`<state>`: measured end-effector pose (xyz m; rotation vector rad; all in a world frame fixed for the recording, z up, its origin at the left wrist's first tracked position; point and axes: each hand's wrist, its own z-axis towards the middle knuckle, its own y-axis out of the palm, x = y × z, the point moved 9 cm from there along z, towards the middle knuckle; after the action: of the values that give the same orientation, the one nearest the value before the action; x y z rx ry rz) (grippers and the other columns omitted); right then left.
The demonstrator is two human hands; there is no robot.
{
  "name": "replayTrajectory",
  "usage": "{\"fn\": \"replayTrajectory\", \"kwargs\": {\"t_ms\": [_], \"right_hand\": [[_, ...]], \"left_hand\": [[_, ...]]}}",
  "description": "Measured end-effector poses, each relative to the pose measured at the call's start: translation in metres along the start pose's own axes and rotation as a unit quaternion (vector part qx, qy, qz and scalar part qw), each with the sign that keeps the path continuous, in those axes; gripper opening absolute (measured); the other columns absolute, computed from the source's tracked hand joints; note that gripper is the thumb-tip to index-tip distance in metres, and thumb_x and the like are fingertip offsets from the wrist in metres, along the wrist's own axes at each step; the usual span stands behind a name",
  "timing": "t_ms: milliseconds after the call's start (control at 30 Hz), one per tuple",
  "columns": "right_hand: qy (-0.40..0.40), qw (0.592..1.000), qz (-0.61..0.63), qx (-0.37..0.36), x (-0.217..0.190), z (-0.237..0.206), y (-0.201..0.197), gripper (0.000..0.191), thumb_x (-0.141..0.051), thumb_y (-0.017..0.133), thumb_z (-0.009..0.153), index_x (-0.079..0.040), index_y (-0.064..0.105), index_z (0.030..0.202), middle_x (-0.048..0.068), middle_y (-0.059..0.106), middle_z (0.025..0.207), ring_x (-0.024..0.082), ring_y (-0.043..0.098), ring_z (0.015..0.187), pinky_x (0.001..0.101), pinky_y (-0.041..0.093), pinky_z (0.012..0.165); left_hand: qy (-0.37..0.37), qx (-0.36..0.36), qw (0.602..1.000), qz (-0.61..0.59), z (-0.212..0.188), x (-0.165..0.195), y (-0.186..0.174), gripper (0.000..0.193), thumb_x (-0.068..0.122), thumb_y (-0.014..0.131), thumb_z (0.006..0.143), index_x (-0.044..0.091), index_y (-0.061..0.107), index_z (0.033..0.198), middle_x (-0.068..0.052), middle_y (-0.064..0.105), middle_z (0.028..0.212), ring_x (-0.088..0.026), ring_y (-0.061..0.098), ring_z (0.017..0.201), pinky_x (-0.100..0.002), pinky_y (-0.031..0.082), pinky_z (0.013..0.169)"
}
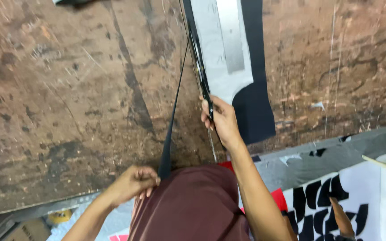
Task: The person places a paper pattern on a black fabric sheet, aligns it with a metal ruler, and uses shears to cut the fabric along the pattern edges. After cutting, the person removes the pattern and scrap pieces, then marks the cut fabric with chalk.
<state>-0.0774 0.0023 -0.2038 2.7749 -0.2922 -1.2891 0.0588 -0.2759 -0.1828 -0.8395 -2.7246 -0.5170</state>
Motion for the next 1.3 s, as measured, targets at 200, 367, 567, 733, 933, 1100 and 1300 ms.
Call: {"fn": "replayTrajectory", "kwargs": {"t_ms": [200, 367, 567, 733, 933, 1100, 1300], "right_hand": [[0.014, 1.000, 0.007, -0.005, -0.009, 0.011, 0.004, 0.041, -0.032, 0.068, 0.097, -0.005, 0.069, 0.127, -0.001, 0.064, 0.069, 0.005, 0.055, 0.053, 0.0207, 0.038, 0.047], [-0.002, 1.000, 0.014, 0.002, -0.017, 0.025, 0.009, 0.040, -0.034, 0.066, 0.100, -0.004, 0.070, 0.125, 0.000, 0.064, 0.067, 0.006, 0.055, 0.052, 0.0211, 0.039, 0.047], [0.007, 1.000, 0.012, -0.006, -0.019, 0.029, 0.011, 0.040, -0.034, 0.066, 0.099, -0.004, 0.069, 0.125, 0.000, 0.064, 0.068, 0.006, 0.055, 0.051, 0.0221, 0.039, 0.046], [-0.002, 0.999, 0.038, -0.013, -0.030, 0.044, 0.015, 0.040, -0.034, 0.067, 0.100, -0.002, 0.070, 0.125, 0.001, 0.063, 0.069, 0.007, 0.055, 0.053, 0.0222, 0.039, 0.047], [0.010, 1.000, 0.026, -0.002, -0.033, 0.045, 0.017, 0.041, -0.033, 0.069, 0.098, -0.002, 0.069, 0.125, 0.002, 0.064, 0.069, 0.007, 0.055, 0.052, 0.0225, 0.038, 0.045], [0.004, 0.998, 0.056, -0.001, -0.041, 0.060, 0.025, 0.040, -0.033, 0.068, 0.098, -0.003, 0.070, 0.124, 0.002, 0.064, 0.068, 0.007, 0.055, 0.051, 0.0222, 0.038, 0.045], [0.007, 0.999, 0.042, 0.013, -0.047, 0.065, 0.029, 0.040, -0.033, 0.069, 0.098, -0.003, 0.070, 0.123, 0.001, 0.064, 0.068, 0.007, 0.055, 0.050, 0.0222, 0.037, 0.044]], "left_hand": [[0.001, 0.010, 1.000, -0.008, -0.006, -0.005, -0.012, 0.019, 0.019, 0.071, 0.093, 0.004, 0.075, 0.084, -0.002, 0.065, 0.056, -0.007, 0.052, 0.045, -0.026, 0.039, 0.044], [-0.005, 0.017, 1.000, -0.008, -0.012, -0.017, -0.024, 0.014, 0.018, 0.069, 0.091, 0.007, 0.077, 0.087, -0.001, 0.067, 0.059, -0.007, 0.053, 0.048, -0.025, 0.039, 0.045], [0.008, 0.034, 0.999, -0.030, -0.021, -0.032, -0.054, 0.020, 0.021, 0.068, 0.094, 0.004, 0.075, 0.085, 0.000, 0.063, 0.058, -0.007, 0.053, 0.049, -0.025, 0.041, 0.046], [-0.036, 0.057, 0.997, -0.023, -0.029, -0.041, -0.072, 0.019, 0.020, 0.069, 0.092, 0.005, 0.077, 0.086, -0.002, 0.063, 0.057, -0.009, 0.052, 0.048, -0.027, 0.039, 0.045], [-0.032, 0.060, 0.997, 0.022, -0.040, -0.035, -0.076, 0.019, 0.021, 0.070, 0.091, 0.004, 0.076, 0.086, -0.001, 0.064, 0.058, -0.008, 0.054, 0.051, -0.026, 0.042, 0.047], [-0.025, 0.056, 0.998, -0.017, -0.046, -0.040, -0.076, 0.015, 0.019, 0.068, 0.090, 0.006, 0.076, 0.088, -0.001, 0.065, 0.057, -0.009, 0.056, 0.050, -0.026, 0.042, 0.046], [-0.040, 0.058, 0.997, -0.037, -0.052, -0.051, -0.084, 0.020, 0.021, 0.070, 0.093, 0.003, 0.075, 0.087, -0.001, 0.064, 0.057, -0.008, 0.054, 0.048, -0.025, 0.039, 0.045]]}}
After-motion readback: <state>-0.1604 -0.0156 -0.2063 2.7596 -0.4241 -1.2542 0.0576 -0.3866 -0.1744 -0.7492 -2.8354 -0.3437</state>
